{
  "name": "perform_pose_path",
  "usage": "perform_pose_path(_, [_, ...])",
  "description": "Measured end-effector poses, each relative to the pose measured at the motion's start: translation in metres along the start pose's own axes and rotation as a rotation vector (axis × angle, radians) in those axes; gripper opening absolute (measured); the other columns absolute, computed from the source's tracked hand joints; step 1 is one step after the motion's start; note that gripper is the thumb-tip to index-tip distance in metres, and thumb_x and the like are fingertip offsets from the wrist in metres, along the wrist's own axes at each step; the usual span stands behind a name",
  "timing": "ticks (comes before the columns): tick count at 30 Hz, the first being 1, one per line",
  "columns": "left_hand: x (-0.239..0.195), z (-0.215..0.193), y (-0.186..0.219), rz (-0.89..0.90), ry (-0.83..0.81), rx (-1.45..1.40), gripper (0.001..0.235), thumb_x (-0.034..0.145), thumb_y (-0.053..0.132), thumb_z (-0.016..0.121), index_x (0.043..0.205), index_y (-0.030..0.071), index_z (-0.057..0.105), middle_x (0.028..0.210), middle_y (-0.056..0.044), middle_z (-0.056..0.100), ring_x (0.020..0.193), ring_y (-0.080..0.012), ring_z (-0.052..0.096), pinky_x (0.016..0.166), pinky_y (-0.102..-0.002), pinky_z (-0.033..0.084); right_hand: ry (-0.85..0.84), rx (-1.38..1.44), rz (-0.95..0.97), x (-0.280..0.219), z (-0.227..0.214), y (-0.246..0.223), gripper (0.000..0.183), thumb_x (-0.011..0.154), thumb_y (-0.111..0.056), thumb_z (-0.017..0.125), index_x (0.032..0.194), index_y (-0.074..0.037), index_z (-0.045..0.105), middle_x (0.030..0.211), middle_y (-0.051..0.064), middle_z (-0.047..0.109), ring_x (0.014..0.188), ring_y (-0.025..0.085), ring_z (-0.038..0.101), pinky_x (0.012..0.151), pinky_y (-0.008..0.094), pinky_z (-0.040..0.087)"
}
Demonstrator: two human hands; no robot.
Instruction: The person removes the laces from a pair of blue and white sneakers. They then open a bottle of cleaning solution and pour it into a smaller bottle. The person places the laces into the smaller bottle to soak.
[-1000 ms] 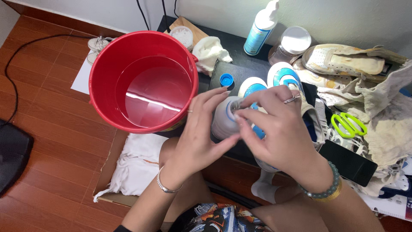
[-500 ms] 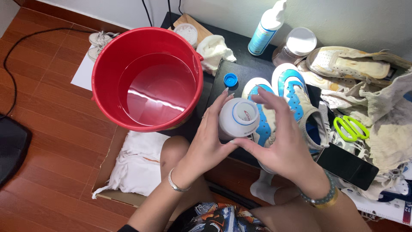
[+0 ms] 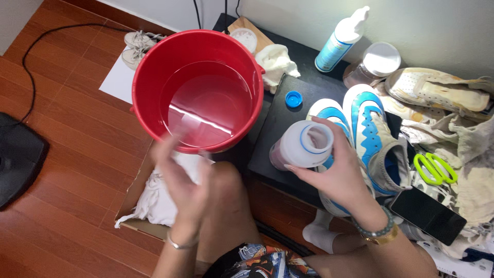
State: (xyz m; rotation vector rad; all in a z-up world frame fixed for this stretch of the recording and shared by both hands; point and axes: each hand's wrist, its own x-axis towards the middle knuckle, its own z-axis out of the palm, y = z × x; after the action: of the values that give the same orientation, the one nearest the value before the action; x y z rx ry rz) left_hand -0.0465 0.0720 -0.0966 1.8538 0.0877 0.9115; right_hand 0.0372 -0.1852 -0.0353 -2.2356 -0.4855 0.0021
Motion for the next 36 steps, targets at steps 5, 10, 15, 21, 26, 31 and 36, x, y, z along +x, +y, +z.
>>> perform_pose_path(5, [0.034,-0.032,-0.071,-0.282,0.160,-0.114,0.073,0.107,-0.001,0.062,0.166,0.002,0.019,0.173,-0.019,0.023,0.162,-0.0285,0.027,0.135,-0.041,0.026,0.023,0.097,-0.031,0.001,-0.011,-0.007,0.092,0.067,-0.017,0.092,0.145,-0.007,0.045,0.135,0.010,0.057,0.125,0.021,0.062,0.104,0.035,0.051])
perform_pose_path(10, [0.049,-0.017,-0.102,-0.513,0.220,-0.385,0.082,0.098,-0.001,0.065,0.162,0.007,0.014,0.162,-0.017,0.033,0.147,-0.0270,0.043,0.120,-0.040,0.040,0.053,0.125,-0.095,0.010,-0.027,-0.024,0.094,0.066,-0.014,0.092,0.146,-0.005,0.043,0.140,0.011,0.056,0.129,0.018,0.062,0.106,0.034,0.054])
perform_pose_path(15, [0.052,-0.009,-0.102,-0.540,0.324,-0.591,0.088,0.090,-0.010,0.055,0.165,0.008,0.012,0.155,-0.020,0.043,0.138,-0.0276,0.052,0.115,-0.039,0.047,0.081,-0.001,-0.218,0.019,-0.025,-0.030,0.096,0.064,-0.015,0.094,0.145,-0.005,0.043,0.138,0.012,0.061,0.127,0.020,0.064,0.108,0.036,0.053])
perform_pose_path(21, [0.052,-0.005,-0.093,-0.465,0.329,-0.623,0.099,0.077,-0.018,0.044,0.165,0.010,0.007,0.159,-0.016,0.038,0.141,-0.0263,0.051,0.114,-0.037,0.048,0.036,0.125,-0.114,0.024,-0.015,-0.012,0.092,0.069,-0.013,0.091,0.147,-0.007,0.044,0.137,0.010,0.060,0.126,0.018,0.064,0.107,0.035,0.054])
perform_pose_path(26, [0.051,-0.006,-0.093,-0.443,0.321,-0.615,0.098,0.076,-0.019,0.043,0.166,0.008,0.012,0.160,-0.017,0.038,0.143,-0.0279,0.050,0.118,-0.039,0.048,0.010,0.091,-0.149,0.022,-0.010,0.001,0.091,0.063,-0.011,0.093,0.142,-0.008,0.048,0.135,0.011,0.060,0.125,0.022,0.063,0.106,0.038,0.051])
perform_pose_path(31, [0.048,-0.008,-0.095,-0.430,0.285,-0.565,0.093,0.083,-0.016,0.047,0.166,0.007,0.013,0.164,-0.016,0.033,0.147,-0.0285,0.047,0.121,-0.041,0.045,0.039,0.052,-0.279,0.011,-0.007,0.008,0.091,0.058,-0.011,0.092,0.139,-0.010,0.049,0.136,0.014,0.059,0.127,0.028,0.063,0.107,0.039,0.052])
perform_pose_path(36, [0.050,-0.010,-0.089,-0.407,0.235,-0.269,0.083,0.099,-0.004,0.059,0.167,0.007,0.012,0.170,-0.017,0.024,0.157,-0.0316,0.033,0.129,-0.045,0.033,0.037,0.102,-0.281,0.011,-0.009,0.013,0.091,0.060,-0.013,0.094,0.139,-0.009,0.049,0.136,0.013,0.060,0.128,0.027,0.062,0.107,0.039,0.051])
